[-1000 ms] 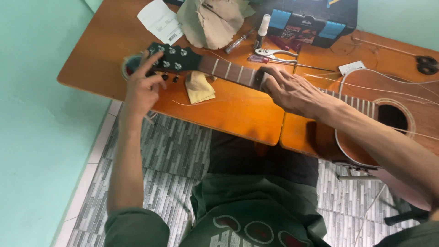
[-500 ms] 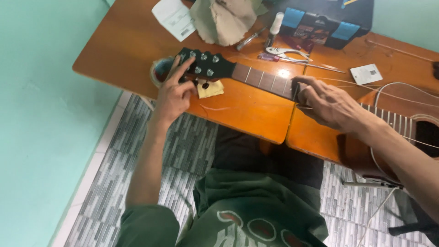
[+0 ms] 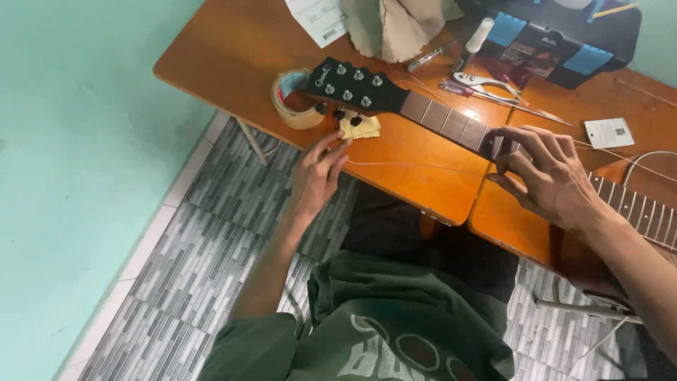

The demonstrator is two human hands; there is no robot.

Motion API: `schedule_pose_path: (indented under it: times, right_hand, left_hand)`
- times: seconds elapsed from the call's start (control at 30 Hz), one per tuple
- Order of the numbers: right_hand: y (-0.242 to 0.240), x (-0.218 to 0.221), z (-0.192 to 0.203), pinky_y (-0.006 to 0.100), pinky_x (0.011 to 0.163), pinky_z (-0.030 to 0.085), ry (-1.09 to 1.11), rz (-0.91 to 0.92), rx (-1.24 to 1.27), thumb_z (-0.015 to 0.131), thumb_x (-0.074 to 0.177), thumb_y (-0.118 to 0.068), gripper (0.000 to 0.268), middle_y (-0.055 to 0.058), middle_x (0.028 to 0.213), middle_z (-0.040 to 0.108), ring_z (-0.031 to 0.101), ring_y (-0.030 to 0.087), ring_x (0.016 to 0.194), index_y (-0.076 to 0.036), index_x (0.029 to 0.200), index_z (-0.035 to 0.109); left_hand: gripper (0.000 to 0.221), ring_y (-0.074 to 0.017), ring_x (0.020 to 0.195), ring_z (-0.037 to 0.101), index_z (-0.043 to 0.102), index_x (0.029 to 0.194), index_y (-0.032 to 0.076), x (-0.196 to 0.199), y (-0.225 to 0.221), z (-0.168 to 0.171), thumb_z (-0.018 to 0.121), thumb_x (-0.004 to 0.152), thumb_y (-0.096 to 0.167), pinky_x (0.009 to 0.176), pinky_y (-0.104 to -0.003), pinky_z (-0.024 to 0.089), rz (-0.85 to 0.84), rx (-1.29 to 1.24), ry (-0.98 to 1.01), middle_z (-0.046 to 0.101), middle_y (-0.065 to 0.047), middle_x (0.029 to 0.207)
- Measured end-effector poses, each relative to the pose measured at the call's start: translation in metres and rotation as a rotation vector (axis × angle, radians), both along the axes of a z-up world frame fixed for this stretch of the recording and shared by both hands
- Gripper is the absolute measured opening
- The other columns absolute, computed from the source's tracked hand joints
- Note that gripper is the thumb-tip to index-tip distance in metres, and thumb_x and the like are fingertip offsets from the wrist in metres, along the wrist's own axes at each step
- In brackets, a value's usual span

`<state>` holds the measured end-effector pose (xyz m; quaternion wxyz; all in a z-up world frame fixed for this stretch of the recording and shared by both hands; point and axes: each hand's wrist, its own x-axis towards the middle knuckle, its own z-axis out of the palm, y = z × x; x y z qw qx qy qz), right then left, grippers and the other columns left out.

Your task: Replacing and winding new strings on an acoustic guitar at a workbench.

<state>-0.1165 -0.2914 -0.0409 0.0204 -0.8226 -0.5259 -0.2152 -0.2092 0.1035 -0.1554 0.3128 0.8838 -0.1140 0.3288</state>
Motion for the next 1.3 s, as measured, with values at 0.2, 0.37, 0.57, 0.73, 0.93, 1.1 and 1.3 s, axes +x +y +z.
schedule_pose_path:
  times: [0.2,0.37,0.57,0.73,0.93,1.1,1.3]
  right_hand:
    - [0.007,-0.005,0.003,0.050,0.108,0.043,-0.083,-0.022,-0.023,0.067,0.094,-0.047,0.046,0.015,0.153,0.057,0.055,0.033,0.139,-0.015,0.128,0.064]
    - [0.051,-0.024,0.005,0.054,0.112,0.045,0.002,0.012,-0.044,0.070,0.088,-0.048,0.041,0.014,0.153,0.049,0.049,0.031,0.140,-0.018,0.116,0.064]
    - [0.122,-0.044,0.010,0.042,0.091,0.046,-0.053,0.080,0.039,0.064,0.097,-0.041,0.035,0.009,0.126,0.064,0.063,0.028,0.121,-0.015,0.120,0.063]
    - [0.155,-0.053,0.003,0.049,0.071,0.055,0.575,0.077,0.145,0.057,0.101,-0.026,0.030,0.016,0.103,0.066,0.069,0.040,0.094,-0.008,0.125,0.057]
    - [0.156,-0.027,0.059,0.045,0.069,0.059,0.446,0.008,0.068,0.059,0.098,-0.003,0.015,0.009,0.093,0.069,0.073,0.035,0.089,-0.010,0.107,0.068]
    - [0.158,0.021,0.052,0.043,0.069,0.057,0.318,-0.043,0.174,0.066,0.104,-0.002,0.012,0.009,0.092,0.068,0.072,0.035,0.092,-0.007,0.112,0.073]
    - [0.173,0.033,0.050,0.040,0.051,0.045,0.300,-0.015,0.112,0.072,0.098,0.009,0.012,0.012,0.087,0.067,0.061,0.029,0.063,0.004,0.108,0.077]
  left_hand:
    - [0.020,-0.0278,0.101,0.071,0.073,0.111,-0.006,0.006,0.009,0.010,0.072,0.095,0.006,0.086,-0.041,0.065,-0.174,0.040,0.076,0.066,-0.019,0.124]
    - [0.017,-0.0242,0.095,0.066,0.074,0.105,0.000,0.006,0.016,-0.007,0.081,0.090,0.005,0.082,-0.033,0.065,-0.198,0.182,-0.282,0.072,-0.011,0.108]
    - [0.009,-0.0170,0.089,0.067,0.075,0.093,0.013,0.009,0.009,-0.027,0.068,0.099,0.011,0.068,-0.022,0.055,0.083,0.344,-0.521,0.068,0.000,0.094]
    - [0.010,-0.0155,0.083,0.067,0.072,0.098,0.018,0.009,-0.023,0.015,0.063,0.101,0.023,0.073,-0.026,0.054,0.098,0.319,-0.568,0.066,0.004,0.089]
    - [0.008,-0.0164,0.077,0.062,0.074,0.103,0.011,0.041,-0.032,0.036,0.073,0.096,0.016,0.066,-0.028,0.057,-0.058,-0.030,-0.532,0.064,-0.003,0.098]
    - [0.014,-0.0196,0.103,0.063,0.074,0.112,0.012,0.061,-0.009,0.058,0.066,0.101,0.013,0.086,-0.029,0.053,0.004,-0.203,-0.444,0.066,-0.006,0.106]
    - [0.025,-0.0299,0.130,0.047,0.081,0.110,0.017,0.076,0.009,0.060,0.090,0.086,0.018,0.109,-0.049,0.045,0.150,0.046,-0.233,0.057,-0.001,0.139]
